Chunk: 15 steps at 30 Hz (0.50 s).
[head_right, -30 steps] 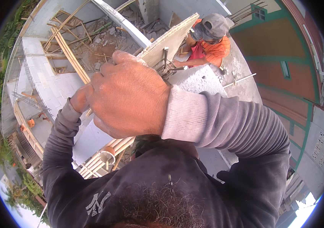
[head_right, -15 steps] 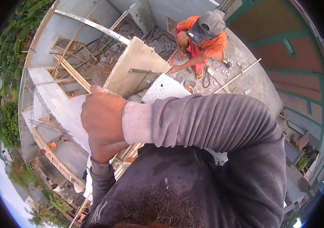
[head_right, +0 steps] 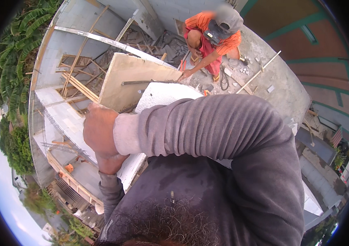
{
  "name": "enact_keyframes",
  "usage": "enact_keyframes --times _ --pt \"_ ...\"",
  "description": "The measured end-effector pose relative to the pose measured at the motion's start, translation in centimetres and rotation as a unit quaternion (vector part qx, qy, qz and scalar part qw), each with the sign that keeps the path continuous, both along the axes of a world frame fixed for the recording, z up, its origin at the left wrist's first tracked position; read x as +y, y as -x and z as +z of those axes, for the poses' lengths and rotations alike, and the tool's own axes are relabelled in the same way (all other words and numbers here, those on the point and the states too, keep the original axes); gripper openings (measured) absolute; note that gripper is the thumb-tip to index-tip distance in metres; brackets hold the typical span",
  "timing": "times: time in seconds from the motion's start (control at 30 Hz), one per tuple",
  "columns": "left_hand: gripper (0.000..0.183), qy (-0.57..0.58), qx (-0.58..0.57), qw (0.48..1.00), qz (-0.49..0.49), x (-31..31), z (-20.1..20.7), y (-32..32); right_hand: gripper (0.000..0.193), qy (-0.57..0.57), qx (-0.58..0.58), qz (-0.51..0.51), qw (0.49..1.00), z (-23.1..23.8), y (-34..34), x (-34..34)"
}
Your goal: The person places and aligns lightweight concrete blocks and a wooden board to construct a wall section while working on a bamboo scaffold.
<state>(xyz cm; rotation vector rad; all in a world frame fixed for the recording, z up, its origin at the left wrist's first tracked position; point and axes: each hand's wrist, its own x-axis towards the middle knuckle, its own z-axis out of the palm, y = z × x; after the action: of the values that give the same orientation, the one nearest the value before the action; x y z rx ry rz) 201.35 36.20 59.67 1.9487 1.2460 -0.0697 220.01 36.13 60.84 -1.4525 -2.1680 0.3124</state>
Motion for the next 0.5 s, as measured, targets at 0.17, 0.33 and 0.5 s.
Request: enact_keyframes --times 0.17,0.33,0.5 --pt "0.081 -0.051 0.007 0.999 -0.019 -0.1 0.9 -0.5 0.025 -0.023 0.046 0.014 0.999 0.6 -0.2 0.0" --pt "0.081 -0.111 0.002 0.993 -0.036 -0.7 -0.2 1.1 0.027 -0.116 0.157 -0.013 0.981 3.1 -2.0 -0.1" --pt "0.084 -0.093 -0.054 0.994 -0.028 0.0 -0.2 0.8 0.021 -0.027 0.154 0.002 0.988 8.5 -10.8 -5.2"
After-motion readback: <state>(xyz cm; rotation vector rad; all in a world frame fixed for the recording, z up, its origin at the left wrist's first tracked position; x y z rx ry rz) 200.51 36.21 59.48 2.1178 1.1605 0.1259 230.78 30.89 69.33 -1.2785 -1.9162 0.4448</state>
